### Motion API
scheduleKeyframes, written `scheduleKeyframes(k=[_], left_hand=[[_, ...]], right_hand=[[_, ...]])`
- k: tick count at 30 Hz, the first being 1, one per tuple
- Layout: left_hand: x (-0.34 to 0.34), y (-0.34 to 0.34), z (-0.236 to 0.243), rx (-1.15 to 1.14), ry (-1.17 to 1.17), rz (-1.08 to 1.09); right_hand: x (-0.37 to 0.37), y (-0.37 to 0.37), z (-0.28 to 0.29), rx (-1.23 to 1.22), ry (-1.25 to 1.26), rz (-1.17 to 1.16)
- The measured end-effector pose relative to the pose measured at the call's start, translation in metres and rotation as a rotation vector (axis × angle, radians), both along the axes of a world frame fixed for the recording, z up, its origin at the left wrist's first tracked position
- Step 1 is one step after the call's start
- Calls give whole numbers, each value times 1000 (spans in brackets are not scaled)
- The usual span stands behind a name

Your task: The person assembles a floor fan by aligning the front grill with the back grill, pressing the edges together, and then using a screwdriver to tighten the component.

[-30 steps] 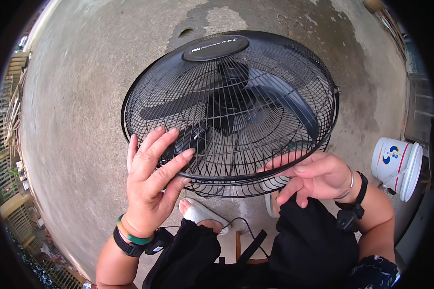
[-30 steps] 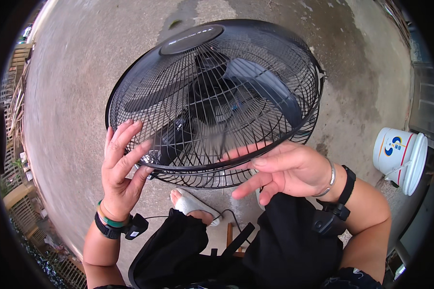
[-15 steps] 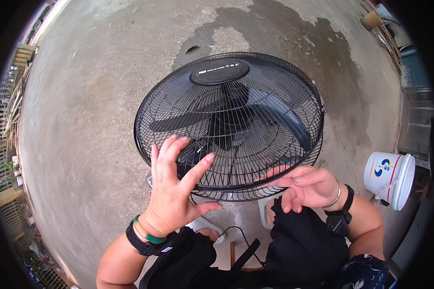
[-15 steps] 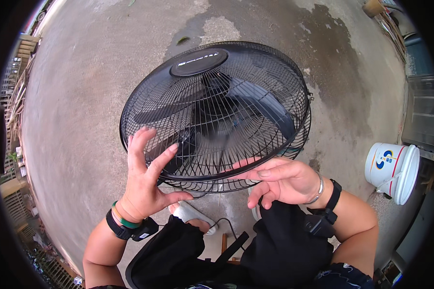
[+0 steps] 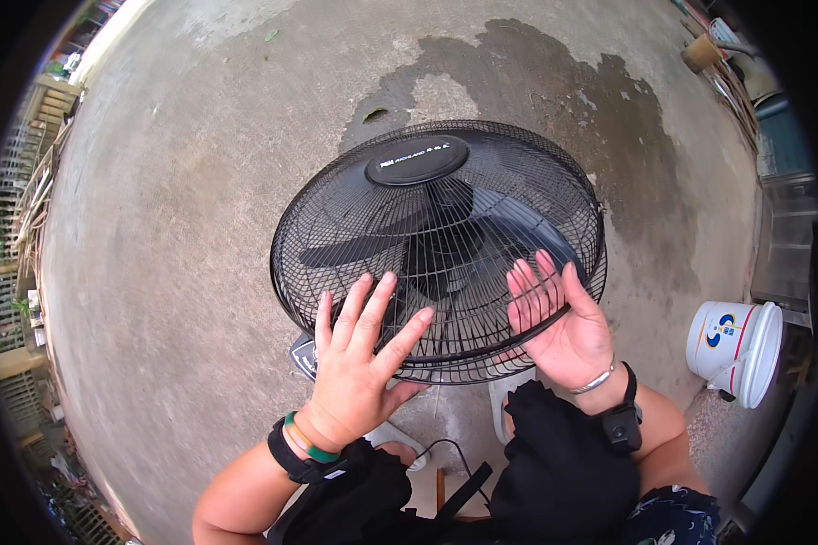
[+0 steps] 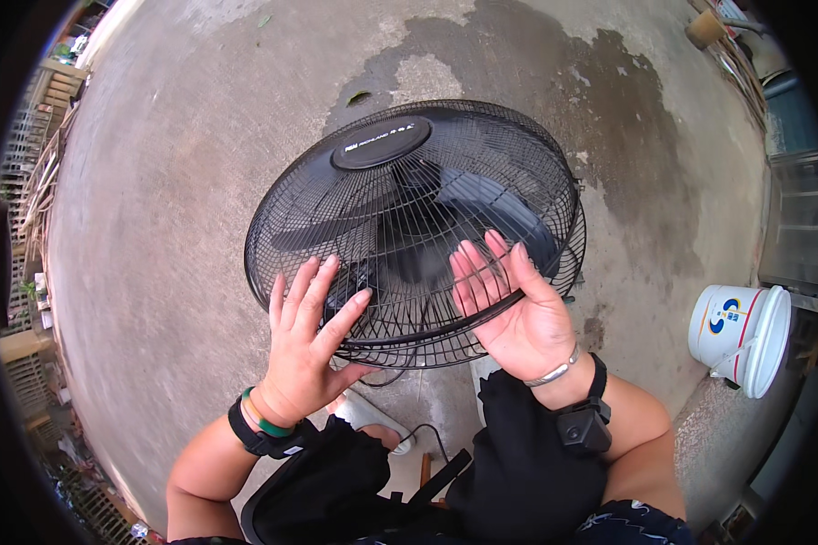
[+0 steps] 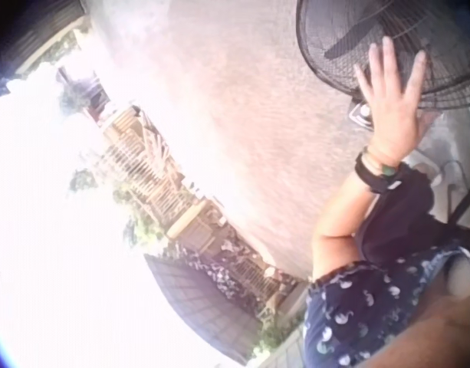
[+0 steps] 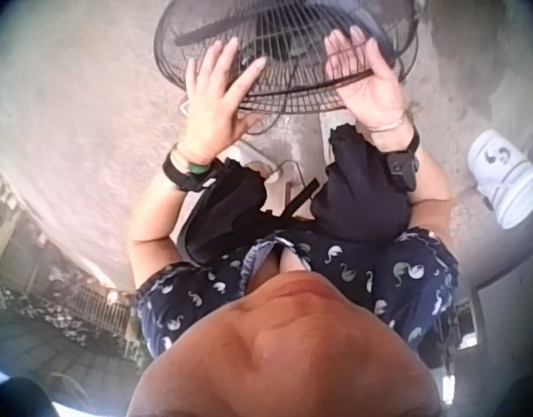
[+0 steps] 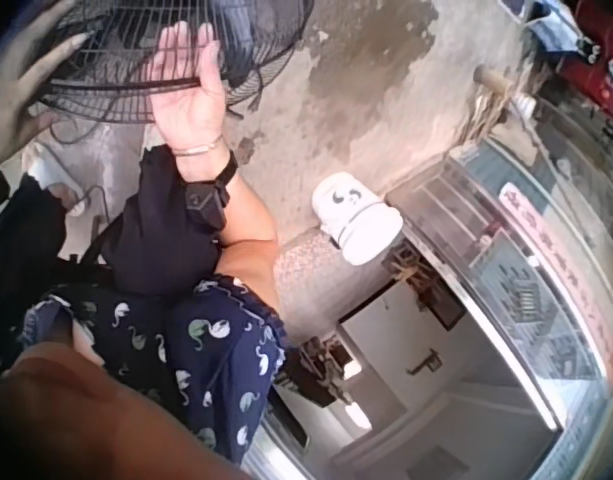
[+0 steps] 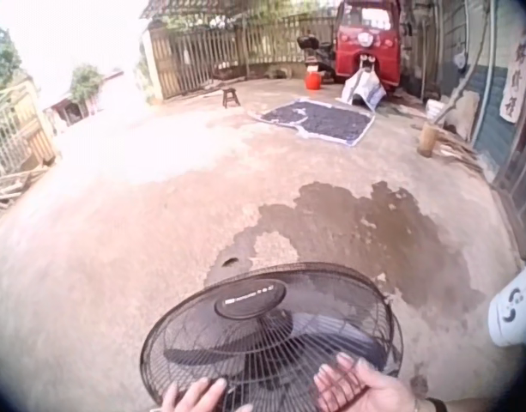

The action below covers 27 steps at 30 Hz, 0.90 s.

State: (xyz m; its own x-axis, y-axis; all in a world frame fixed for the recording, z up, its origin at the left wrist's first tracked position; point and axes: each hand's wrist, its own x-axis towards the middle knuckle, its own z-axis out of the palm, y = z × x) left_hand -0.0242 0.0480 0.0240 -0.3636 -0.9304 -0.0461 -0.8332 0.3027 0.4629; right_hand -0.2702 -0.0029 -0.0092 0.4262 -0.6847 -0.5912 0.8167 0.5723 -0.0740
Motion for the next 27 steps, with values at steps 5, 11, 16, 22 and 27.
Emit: scheduleKeyframes(k=[5, 11, 16, 22, 27], left_hand=[[37, -20, -9, -167, 238, 201], [156, -93, -82, 861, 907, 1037], [178, -124, -139, 843, 679, 1169], [185, -126, -167, 982, 1088, 1039], [179, -135, -138, 933, 1094, 1039]], right_hand=[[-10, -2, -3, -135, 89, 136], [-11, -2, -7, -166, 125, 197], [-13, -2, -5, -109, 80, 203], [-23, -10, 11, 26, 213, 276], [-44, -35, 6, -42, 541, 213]])
